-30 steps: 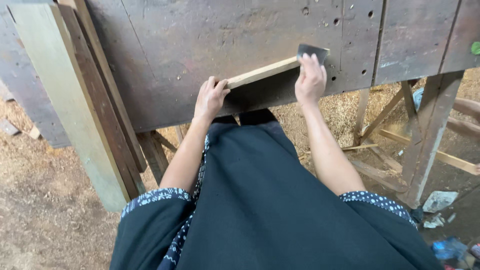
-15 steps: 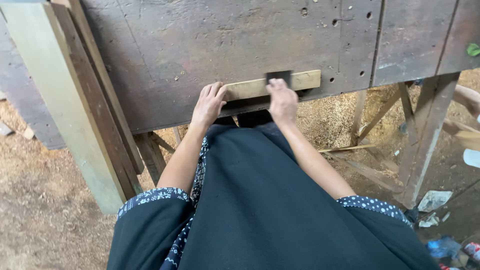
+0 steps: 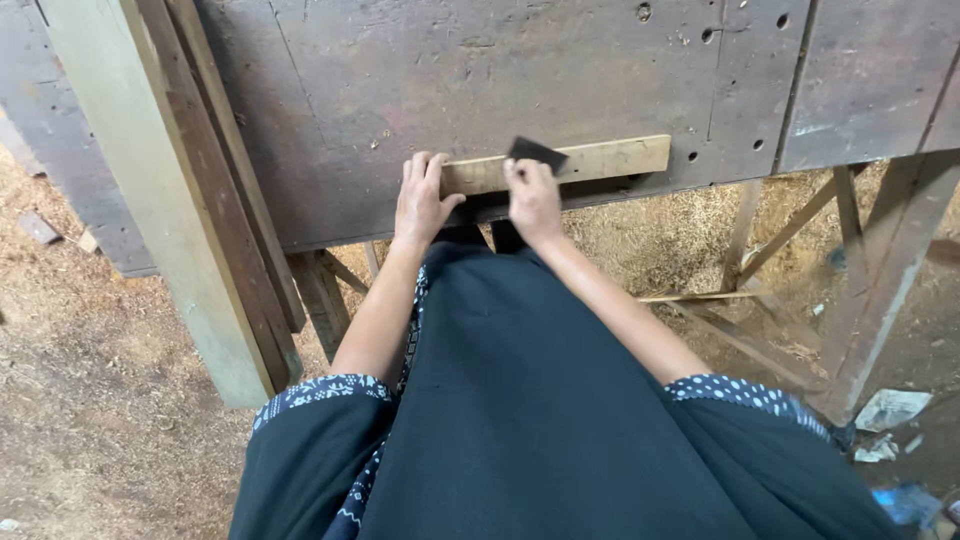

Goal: The person sands a small piece of wood on a workbench using a piece of sandpaper, moving the sandpaper back and forth over the surface of the wood.

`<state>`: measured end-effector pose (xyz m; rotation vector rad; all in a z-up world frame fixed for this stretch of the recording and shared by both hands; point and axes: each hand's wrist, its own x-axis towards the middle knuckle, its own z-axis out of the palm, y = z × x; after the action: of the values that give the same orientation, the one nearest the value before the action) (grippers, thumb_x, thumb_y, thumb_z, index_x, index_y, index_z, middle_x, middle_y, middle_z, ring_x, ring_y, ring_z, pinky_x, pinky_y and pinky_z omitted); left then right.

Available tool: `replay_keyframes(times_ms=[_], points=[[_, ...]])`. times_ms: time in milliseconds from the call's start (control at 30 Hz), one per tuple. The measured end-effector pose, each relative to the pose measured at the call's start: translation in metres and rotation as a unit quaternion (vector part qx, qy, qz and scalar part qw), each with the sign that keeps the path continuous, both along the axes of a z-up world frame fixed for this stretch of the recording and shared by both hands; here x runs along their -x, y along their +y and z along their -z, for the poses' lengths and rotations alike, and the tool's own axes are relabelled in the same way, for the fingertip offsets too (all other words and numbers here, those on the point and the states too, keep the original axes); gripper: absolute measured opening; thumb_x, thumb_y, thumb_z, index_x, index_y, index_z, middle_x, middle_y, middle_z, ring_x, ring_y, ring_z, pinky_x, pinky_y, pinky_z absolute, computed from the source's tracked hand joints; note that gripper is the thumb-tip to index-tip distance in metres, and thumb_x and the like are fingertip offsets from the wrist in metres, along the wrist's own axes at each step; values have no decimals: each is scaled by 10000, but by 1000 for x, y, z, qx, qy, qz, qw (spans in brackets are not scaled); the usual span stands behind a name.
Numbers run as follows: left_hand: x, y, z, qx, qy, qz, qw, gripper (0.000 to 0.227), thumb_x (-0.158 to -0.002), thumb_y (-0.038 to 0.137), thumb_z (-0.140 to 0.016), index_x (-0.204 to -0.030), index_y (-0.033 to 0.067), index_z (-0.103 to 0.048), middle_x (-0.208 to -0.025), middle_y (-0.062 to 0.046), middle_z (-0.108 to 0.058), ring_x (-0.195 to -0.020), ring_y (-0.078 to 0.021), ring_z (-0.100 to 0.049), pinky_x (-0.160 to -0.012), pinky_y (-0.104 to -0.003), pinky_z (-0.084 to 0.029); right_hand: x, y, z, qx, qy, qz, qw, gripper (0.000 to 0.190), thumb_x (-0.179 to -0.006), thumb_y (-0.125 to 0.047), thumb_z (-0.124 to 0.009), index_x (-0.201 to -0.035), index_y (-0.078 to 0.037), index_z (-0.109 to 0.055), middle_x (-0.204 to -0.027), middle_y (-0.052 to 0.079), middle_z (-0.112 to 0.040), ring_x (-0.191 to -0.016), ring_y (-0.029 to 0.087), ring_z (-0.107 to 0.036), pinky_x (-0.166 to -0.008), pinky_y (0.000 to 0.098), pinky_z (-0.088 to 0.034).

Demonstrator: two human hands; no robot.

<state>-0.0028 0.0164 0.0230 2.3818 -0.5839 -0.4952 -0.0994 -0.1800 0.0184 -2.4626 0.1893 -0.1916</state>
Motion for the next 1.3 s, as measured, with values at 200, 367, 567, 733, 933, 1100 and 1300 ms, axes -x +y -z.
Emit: replay_keyframes(times_ms=[200,367,567,733,933,1100,1300], points=[[-8,4,14,20,-46,-3,999,760,-761,5,-854,-1443,55,-523,-1338,-109,-565,-1229,-332,-549,-1056,-386,-504,-31,31,5,-6,38,-162,986,245,-941,-54,-579,-1146,-7,-704,-979,110,-623,-941,298,-583,-771,412,-480],[-2,4,13,22,-4,-3,1000,933,-601,86,-907,-1415,-8,-460,-1266,-179,-543,-1171,-384,-525,-1003,-439,-473,-18,10,6,75,22,-20,997,331,-922,19,-548,-1226,42,-674,-1004,98,-612,-941,271,-556,-830,388,-496],[2,1,16,5,-54,-8,998,912,-622,22,-880,-1443,4,-484,-1304,-145,-562,-1191,-355,-549,-1008,-409,-496,-17,28,10,-3,36,-158,987,317,-886,-24,-550,-1149,-4,-728,-1020,90,-640,-961,270,-577,-821,386,-486],[-4,-7,-1,17,-22,-27,999,732,-619,101,-921,-1274,61,-596,-1220,-120,-564,-1134,-349,-549,-968,-430,-503,22,-76,5,17,40,112,993,230,-1068,-164,-564,-1075,-18,-742,-933,92,-611,-928,265,-558,-789,378,-450],[-5,-9,-5,1,-25,-20,999,633,-616,124,-918,-1183,87,-639,-1202,-106,-557,-1138,-345,-545,-943,-442,-509,21,-22,35,45,13,-16,999,237,-1029,-48,-501,-1140,-31,-710,-956,84,-620,-972,248,-572,-848,393,-493],[-4,-11,-6,-33,-8,-15,999,619,-624,162,-930,-1169,104,-642,-1170,-111,-536,-1119,-343,-536,-923,-455,-501,24,-48,24,13,43,-27,999,208,-1055,-130,-556,-1114,-39,-733,-942,92,-647,-914,252,-571,-779,397,-486],[-5,-8,-7,-42,-18,-1,999,598,-636,186,-924,-1152,117,-630,-1170,-96,-542,-1130,-337,-536,-934,-448,-493,23,-49,9,52,-13,78,995,245,-1075,-130,-522,-1089,-21,-741,-919,91,-619,-898,261,-563,-758,398,-467]])
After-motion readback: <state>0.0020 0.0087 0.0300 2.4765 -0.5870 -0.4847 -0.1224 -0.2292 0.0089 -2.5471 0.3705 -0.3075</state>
